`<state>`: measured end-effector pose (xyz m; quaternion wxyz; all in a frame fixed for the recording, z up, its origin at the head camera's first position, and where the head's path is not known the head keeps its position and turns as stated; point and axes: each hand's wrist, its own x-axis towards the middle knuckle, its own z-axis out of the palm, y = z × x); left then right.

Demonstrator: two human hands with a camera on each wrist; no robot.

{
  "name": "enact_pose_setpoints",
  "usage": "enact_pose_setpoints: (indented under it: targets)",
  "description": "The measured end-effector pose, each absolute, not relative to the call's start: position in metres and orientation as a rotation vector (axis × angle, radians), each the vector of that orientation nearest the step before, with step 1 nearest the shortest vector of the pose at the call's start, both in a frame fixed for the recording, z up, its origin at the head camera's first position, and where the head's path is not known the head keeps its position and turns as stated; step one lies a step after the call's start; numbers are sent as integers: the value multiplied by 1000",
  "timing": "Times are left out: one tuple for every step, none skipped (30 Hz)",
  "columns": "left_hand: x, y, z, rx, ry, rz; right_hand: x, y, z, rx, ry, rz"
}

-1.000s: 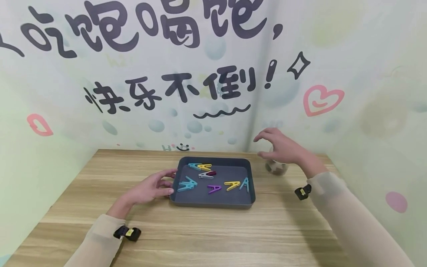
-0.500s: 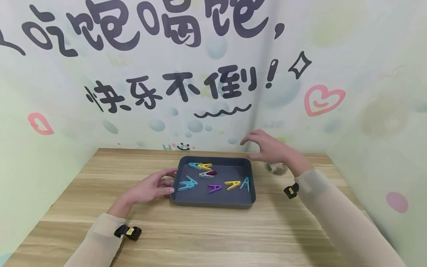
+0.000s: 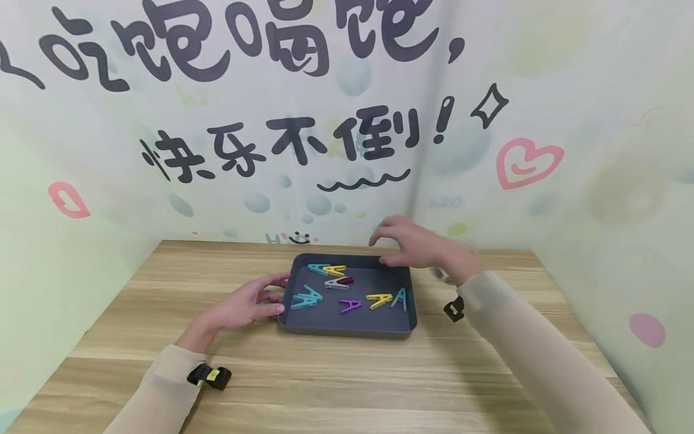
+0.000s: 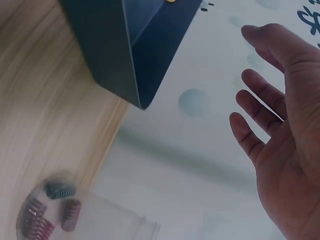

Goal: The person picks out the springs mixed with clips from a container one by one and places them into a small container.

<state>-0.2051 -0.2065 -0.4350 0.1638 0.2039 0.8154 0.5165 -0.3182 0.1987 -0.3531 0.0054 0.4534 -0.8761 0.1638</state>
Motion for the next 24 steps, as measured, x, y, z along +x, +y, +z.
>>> enact_pose_setpoints:
  targets:
    - [-205,-206,-435,580,2322,1476,-319,196,-354,1435,-2737,497]
    - [-205,-206,-435,578,2322,1476,-319,194,-355,1452,-2731,479]
    - [-205,-206,-434,579,2321,1478,-320,191,-357,1466,-2727,457]
    - [-205,-206,-434,580,2321,1479,-320,189,-358,1479,-2727,438]
    - [-205,-206,-434,582,2321,1478,-320,186,-360,1496,-2727,419]
    - [-205,-206,-435,583,2321,1478,-321,184,-361,1510,-2730,400]
    - [-205,-206,-435,585,2321,1478,-321,181,-362,1523,-2736,387]
    - [-205,-206,-435,586,2322,1475,-321,179,-364,1535,-2744,372]
    - [-206,-207,-435,587,2322,1476,-321,176,-364,1547,-2754,362]
    - [-206,-207,-436,588,2323,1476,-320,173,-365,1557,-2764,351]
    - [-206,-207,-436,588,2323,1475,-320,170,-366,1561,-2777,336]
    - [-206,-207,-436,590,2323,1476,-320,168,-367,1566,-2791,318]
    - [-206,-207,-436,590,2323,1475,-320,165,-368,1571,-2801,295]
    - [-206,-208,-436,591,2323,1474,-320,162,-370,1576,-2811,273]
    - [-206,-208,-436,592,2323,1473,-320,159,-371,1579,-2816,248]
    - [-206,-208,-436,593,2324,1471,-321,157,-372,1585,-2818,222]
    - [-206,-208,-436,593,2326,1467,-320,154,-373,1595,-2822,204]
    - [-206,-208,-436,594,2327,1465,-321,152,-374,1605,-2825,191]
    - [-206,-208,-436,595,2329,1463,-320,150,-375,1612,-2832,184]
    - [-206,-208,-436,594,2330,1462,-320,148,-375,1619,-2840,185]
    - [-206,-208,-436,594,2330,1463,-320,146,-376,1625,-2847,184]
    - [-206,-208,-436,596,2329,1464,-320,144,-377,1634,-2854,182]
    - [-206,-208,-436,595,2326,1466,-321,142,-378,1641,-2862,176]
    - [-206,-208,-436,595,2323,1470,-321,141,-380,1646,-2870,165]
